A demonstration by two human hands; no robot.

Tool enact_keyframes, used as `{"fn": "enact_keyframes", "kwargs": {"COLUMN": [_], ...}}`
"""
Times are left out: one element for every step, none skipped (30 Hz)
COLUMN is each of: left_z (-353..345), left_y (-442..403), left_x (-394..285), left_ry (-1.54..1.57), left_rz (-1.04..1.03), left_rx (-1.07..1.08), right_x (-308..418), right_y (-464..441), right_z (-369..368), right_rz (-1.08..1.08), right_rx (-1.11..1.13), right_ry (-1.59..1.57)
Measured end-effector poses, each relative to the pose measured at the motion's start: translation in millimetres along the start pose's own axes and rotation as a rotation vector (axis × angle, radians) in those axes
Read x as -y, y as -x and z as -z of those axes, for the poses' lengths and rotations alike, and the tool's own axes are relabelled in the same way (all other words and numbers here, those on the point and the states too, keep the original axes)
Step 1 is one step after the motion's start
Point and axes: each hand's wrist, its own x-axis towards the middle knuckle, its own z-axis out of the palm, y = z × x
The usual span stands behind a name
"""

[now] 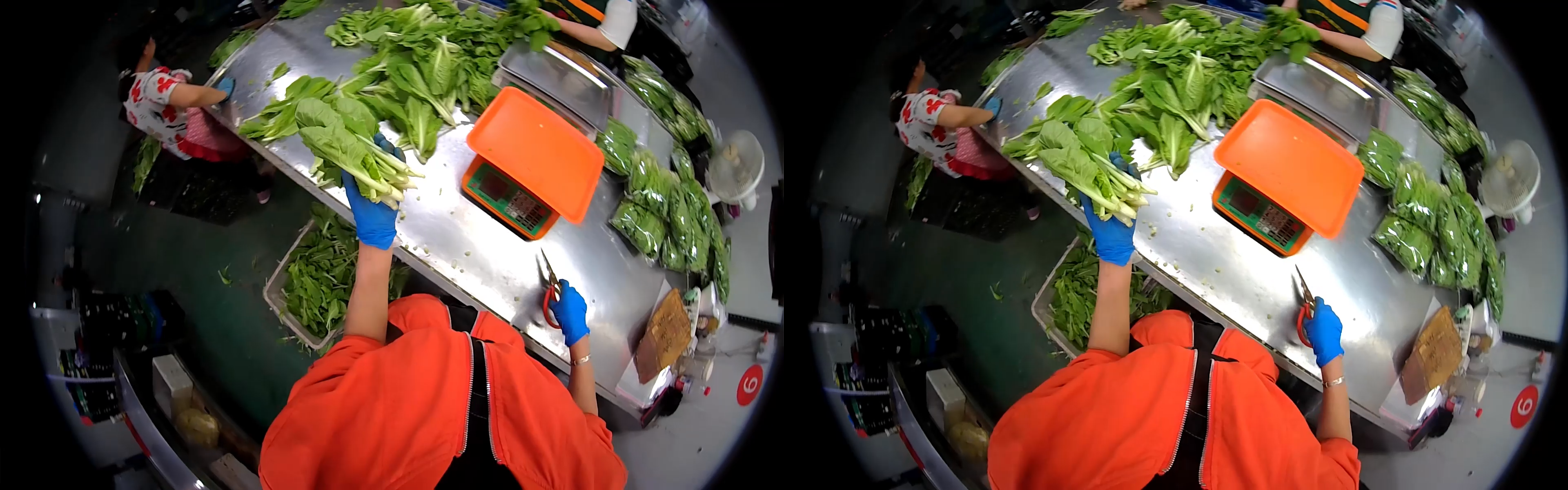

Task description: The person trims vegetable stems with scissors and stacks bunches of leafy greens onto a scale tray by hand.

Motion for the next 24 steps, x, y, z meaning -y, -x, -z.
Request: {"fn": "enact_keyframes", "kwargs": {"left_z": [4.0, 12.0, 8.5, 3.1, -2.8, -7.0, -5.5, -9.3, -15.9, -22.3, -27.4, -32.1, -33.2, -34.1, -36.6, -34.1, -28.9, -25.7, -30.5, -29.9, -30.0, -32.0, -34.5, -36.8], "left_y": [-1.7, -3.2, -3.9, -3.5, -1.6, 0.4, 1.0, 2.3, 3.4, 4.6, 7.4, 12.3, 15.2, 17.2, 19.9, 18.1, 16.4, 16.9, 20.5, 23.2, 25.1, 25.9, 26.5, 27.0], "left_x": [4.9, 10.8, 18.0, 24.5, 32.4, 40.3, 46.9, 52.2, 56.4, 60.1, 63.6, 68.4, 70.1, 70.8, 70.4, 68.6, 65.0, 62.3, 62.2, 61.4, 60.9, 61.4, 61.9, 62.4], "left_ry": [0.069, 0.139, 0.202, 0.261, 0.263, 0.266, 0.375, 0.378, 0.388, 0.395, 0.226, 0.107, 0.153, 0.199, 0.185, 0.180, 0.067, -0.044, -0.043, -0.046, -0.295, -0.396, -0.500, -0.603], "left_rz": [0.046, 0.088, 0.120, 0.152, 0.162, 0.171, 0.211, 0.221, 0.290, 0.357, 0.316, 0.287, 0.349, 0.411, 0.374, 0.373, 0.325, 0.275, 0.253, 0.250, 0.154, 0.116, 0.077, 0.039], "left_rx": [0.029, 0.042, 0.033, 0.025, 0.047, 0.069, 0.092, 0.096, 0.067, 0.037, 0.072, 0.082, 0.114, 0.146, 0.265, 0.267, 0.257, 0.244, 0.192, 0.188, 0.172, 0.174, 0.172, 0.167], "right_x": [0.2, 9.4, 25.5, 43.8, 81.5, 110.8, 137.3, 158.4, 180.8, 204.2, 216.8, 229.4, 239.8, 249.7, 258.2, 264.5, 263.7, 262.8, 251.8, 242.8, 240.7, 235.4, 229.7, 226.2], "right_y": [0.7, -2.1, -6.8, -13.4, -19.3, -27.1, -30.8, -40.7, -49.1, -52.6, -56.3, -59.8, -60.8, -61.8, -62.9, -64.5, -66.6, -68.6, -72.7, -77.3, -81.9, -83.5, -84.0, -81.9], "right_z": [18.3, 32.4, 40.6, 38.8, 64.5, 83.3, 101.6, 100.5, 105.5, 116.8, 123.9, 131.1, 133.0, 134.6, 135.8, 136.4, 136.3, 136.2, 134.0, 130.3, 128.3, 127.6, 128.5, 134.6], "right_rz": [-0.019, 0.000, 0.021, 0.216, 0.189, 0.331, 0.386, 0.481, 0.585, 0.628, 0.649, 0.670, 0.663, 0.658, 0.653, 0.650, 0.649, 0.646, 0.637, 0.625, 0.583, 0.582, 0.599, 0.609], "right_rx": [0.253, 0.217, 0.179, -0.281, -0.308, -0.405, -0.381, -0.470, -0.528, -0.565, -0.597, -0.628, -0.581, -0.532, -0.480, -0.423, -0.386, -0.350, -0.185, -0.022, -0.250, -0.250, -0.286, -0.320], "right_ry": [0.059, 0.052, 0.041, -0.233, -0.580, -0.751, -0.995, -1.168, -1.284, -1.393, -1.389, -1.384, -1.457, -1.530, -1.603, -1.673, -1.709, -1.744, -1.747, -1.744, -1.500, -1.502, -1.322, -1.141]}}
